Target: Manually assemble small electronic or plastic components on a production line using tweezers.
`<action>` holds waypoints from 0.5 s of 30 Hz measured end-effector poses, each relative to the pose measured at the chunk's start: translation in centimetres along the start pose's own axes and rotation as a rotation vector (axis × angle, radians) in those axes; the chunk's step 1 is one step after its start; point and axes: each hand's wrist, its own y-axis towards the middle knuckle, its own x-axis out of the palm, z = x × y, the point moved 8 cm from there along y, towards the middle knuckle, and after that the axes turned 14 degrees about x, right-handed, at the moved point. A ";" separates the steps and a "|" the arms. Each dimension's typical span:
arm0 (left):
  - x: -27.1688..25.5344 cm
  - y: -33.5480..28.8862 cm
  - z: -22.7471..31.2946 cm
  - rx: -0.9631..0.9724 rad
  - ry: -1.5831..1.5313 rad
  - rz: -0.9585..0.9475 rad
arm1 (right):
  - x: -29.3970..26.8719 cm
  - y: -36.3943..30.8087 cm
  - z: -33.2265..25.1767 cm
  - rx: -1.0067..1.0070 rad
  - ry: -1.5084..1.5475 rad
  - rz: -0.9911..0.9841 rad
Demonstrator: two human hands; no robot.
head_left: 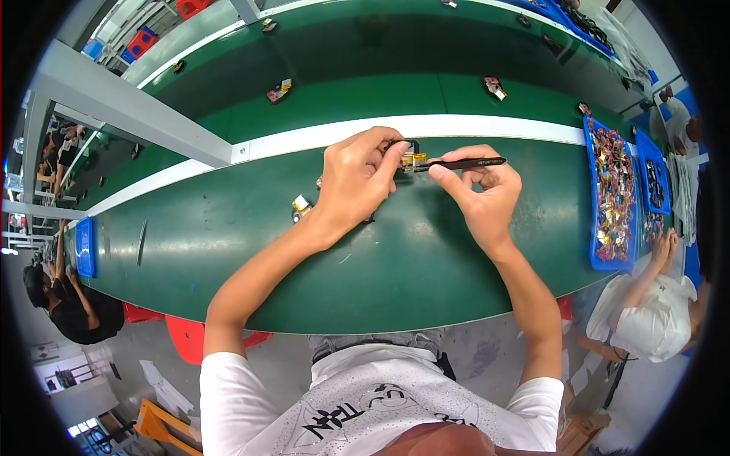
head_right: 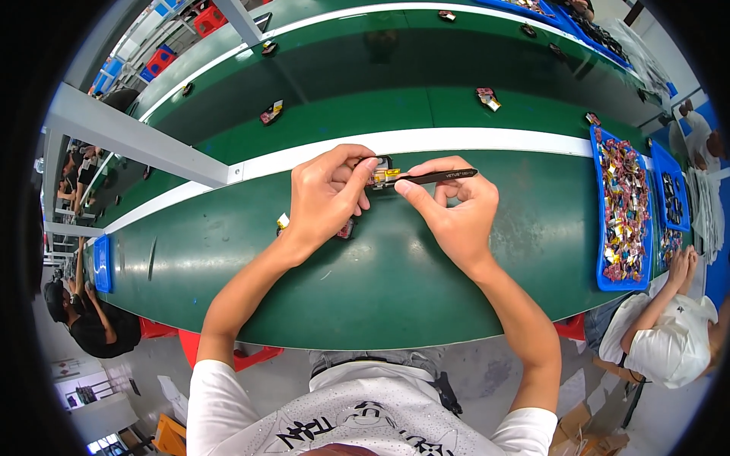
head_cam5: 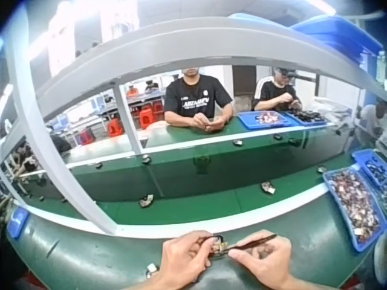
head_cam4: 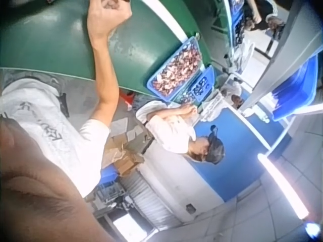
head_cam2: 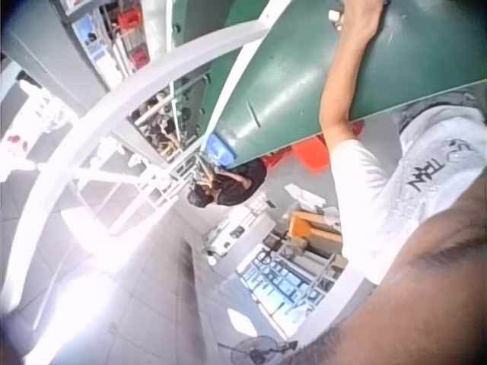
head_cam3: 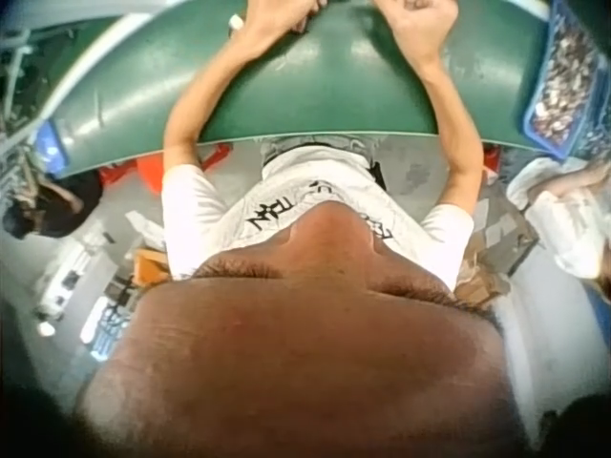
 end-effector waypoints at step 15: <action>0.7 -0.6 0.2 -0.017 -0.123 0.010 | 0.2 0.3 0.7 0.060 0.002 -0.013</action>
